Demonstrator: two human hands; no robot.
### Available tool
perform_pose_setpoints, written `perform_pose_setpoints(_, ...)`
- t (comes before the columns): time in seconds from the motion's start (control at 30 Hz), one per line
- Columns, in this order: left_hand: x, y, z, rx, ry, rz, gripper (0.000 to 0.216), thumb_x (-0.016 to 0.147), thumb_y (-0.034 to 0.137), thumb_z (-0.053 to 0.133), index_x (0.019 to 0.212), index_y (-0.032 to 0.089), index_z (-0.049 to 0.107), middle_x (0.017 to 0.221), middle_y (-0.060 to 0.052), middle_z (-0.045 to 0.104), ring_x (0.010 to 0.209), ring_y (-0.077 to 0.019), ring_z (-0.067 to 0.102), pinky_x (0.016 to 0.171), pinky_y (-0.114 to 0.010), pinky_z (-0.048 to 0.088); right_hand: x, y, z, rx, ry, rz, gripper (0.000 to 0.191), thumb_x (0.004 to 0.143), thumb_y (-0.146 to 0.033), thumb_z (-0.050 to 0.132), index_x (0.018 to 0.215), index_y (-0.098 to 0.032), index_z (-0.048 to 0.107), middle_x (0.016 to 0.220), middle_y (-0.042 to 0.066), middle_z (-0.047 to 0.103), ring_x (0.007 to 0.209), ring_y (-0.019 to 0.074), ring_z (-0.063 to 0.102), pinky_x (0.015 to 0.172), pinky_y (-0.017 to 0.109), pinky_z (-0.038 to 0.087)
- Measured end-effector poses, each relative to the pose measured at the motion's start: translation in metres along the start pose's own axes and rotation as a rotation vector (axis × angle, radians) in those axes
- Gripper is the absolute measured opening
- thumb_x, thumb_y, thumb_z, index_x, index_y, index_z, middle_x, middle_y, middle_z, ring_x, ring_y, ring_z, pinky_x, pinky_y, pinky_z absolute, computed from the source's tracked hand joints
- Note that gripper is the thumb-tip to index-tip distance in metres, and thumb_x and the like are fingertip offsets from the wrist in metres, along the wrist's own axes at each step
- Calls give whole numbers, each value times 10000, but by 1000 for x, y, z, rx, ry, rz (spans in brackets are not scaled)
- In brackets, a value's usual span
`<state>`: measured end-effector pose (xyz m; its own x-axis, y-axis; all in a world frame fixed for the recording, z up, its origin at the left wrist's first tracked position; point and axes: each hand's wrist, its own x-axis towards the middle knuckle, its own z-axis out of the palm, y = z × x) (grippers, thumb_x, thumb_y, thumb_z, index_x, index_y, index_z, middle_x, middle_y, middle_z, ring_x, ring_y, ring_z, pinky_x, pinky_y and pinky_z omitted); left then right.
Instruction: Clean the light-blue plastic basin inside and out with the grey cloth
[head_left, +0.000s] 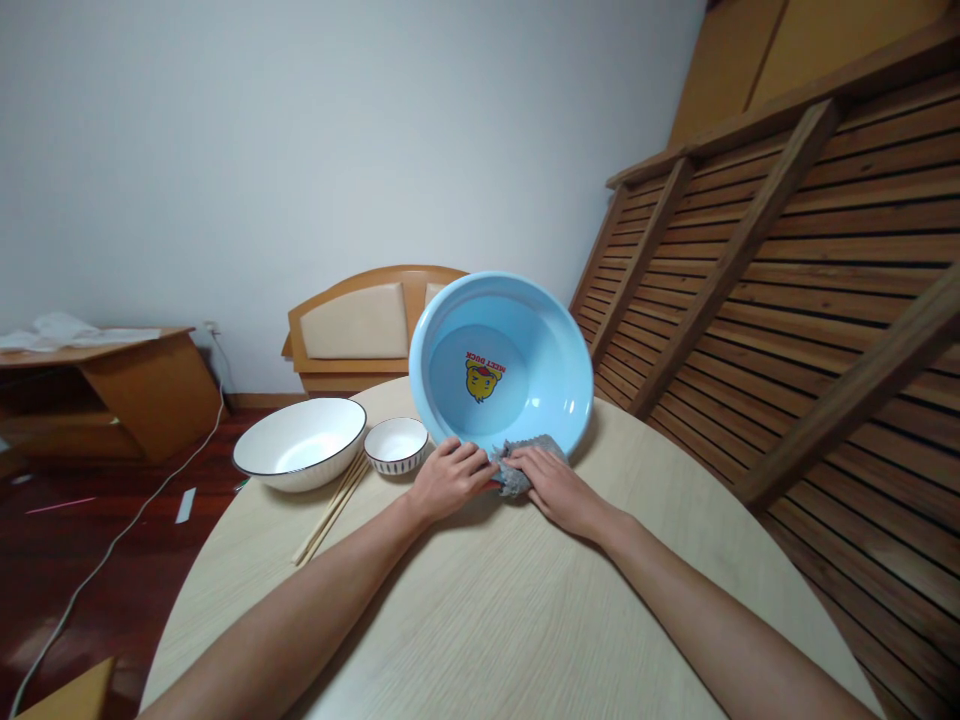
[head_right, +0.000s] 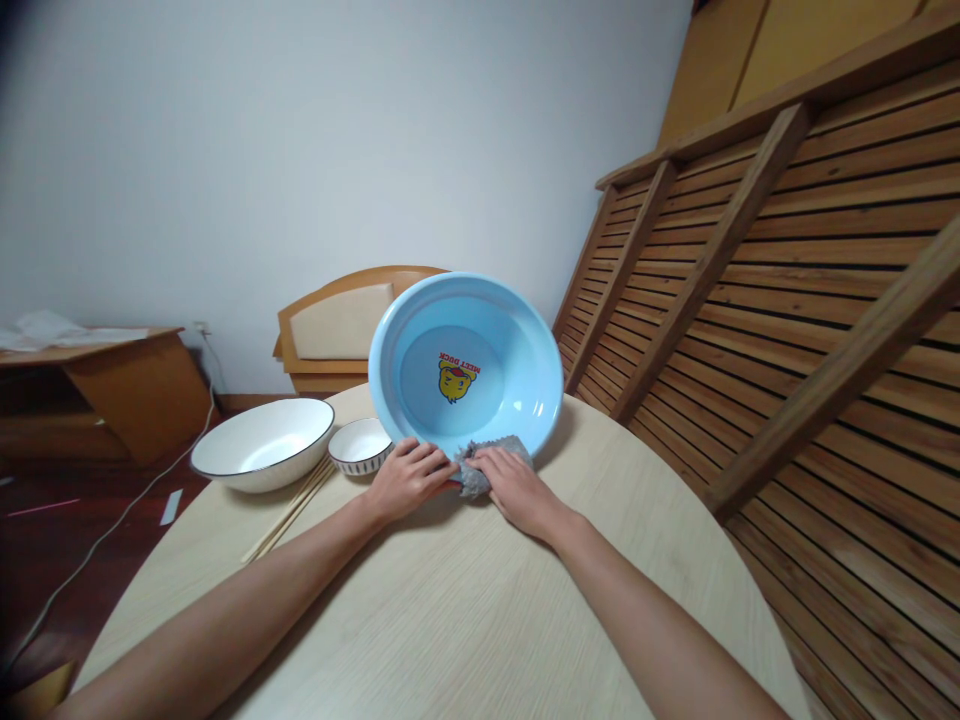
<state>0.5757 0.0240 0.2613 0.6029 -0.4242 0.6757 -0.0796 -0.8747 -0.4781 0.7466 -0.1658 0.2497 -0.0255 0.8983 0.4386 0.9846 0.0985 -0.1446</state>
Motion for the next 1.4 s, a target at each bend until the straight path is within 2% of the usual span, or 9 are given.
perform_pose_setpoints(0.1,1,0,0,-4,-8,-6,216,1032,419,593,996,218,664,835,-15,657,813,-176,567,744,-356,332,-5,11,-8,1,-24,-19,621,814,10,491,1399,-193,521,1346,141,596,1275,283,521,1065,493,438)
perform_pose_setpoints(0.27,2,-1,3,4,-17,51,207,1031,401,601,996,206,659,845,-13,659,817,-170,561,738,-351,328,-23,41,-19,-82,-7,73,581,821,1,480,1362,-196,563,1302,138,614,1226,299,538,1015,511,458)
perform_pose_setpoints(0.33,1,-2,3,8,-9,59,209,1030,401,605,984,204,659,842,-8,658,813,-169,555,740,-349,324,-22,37,-15,-94,-18,71,590,813,3,479,1364,-189,567,1304,146,614,1226,306,541,1013,520,458)
perform_pose_setpoints(0.53,-2,-3,0,-6,13,2,220,1025,427,609,1003,217,672,826,-1,659,799,-177,549,741,-350,313,-2,2,-1,28,-8,-8,639,845,-7,490,1453,-206,495,1383,142,581,1302,285,514,1079,515,433)
perform_pose_setpoints(0.63,0,-2,0,-11,20,-15,237,1035,429,590,976,214,672,812,-2,651,791,-176,545,739,-348,307,-4,10,-8,53,-16,-33,613,889,-45,502,1471,-237,493,1374,135,595,1293,288,527,1071,522,444)
perform_pose_setpoints(0.8,5,0,2,0,0,26,224,1040,404,588,986,203,670,827,-6,652,812,-177,552,740,-347,303,-20,37,-18,-31,13,53,558,910,-100,544,1444,-264,541,1325,125,621,1236,298,564,1039,531,467)
perform_pose_setpoints(1.07,0,1,1,7,-12,-25,216,1023,416,615,1020,209,677,850,-9,662,821,-175,555,753,-355,321,2,-1,-2,82,9,-13,544,942,-118,523,1475,-228,514,1394,137,597,1303,283,535,1104,519,433)
perform_pose_setpoints(1.27,1,2,4,-4,-47,7,230,1036,414,593,987,202,669,847,-18,656,833,-179,560,756,-353,324,-12,18,-20,99,5,75,425,988,-242,545,1411,-262,588,1353,117,636,1251,278,580,1077,522,454)
perform_pose_setpoints(1.4,1,2,5,-2,-42,24,221,1033,411,597,988,205,663,857,-15,659,833,-177,561,755,-352,330,-10,8,-18,108,-10,85,466,999,-369,566,1442,-224,573,1428,138,601,1327,290,540,1129,526,413)
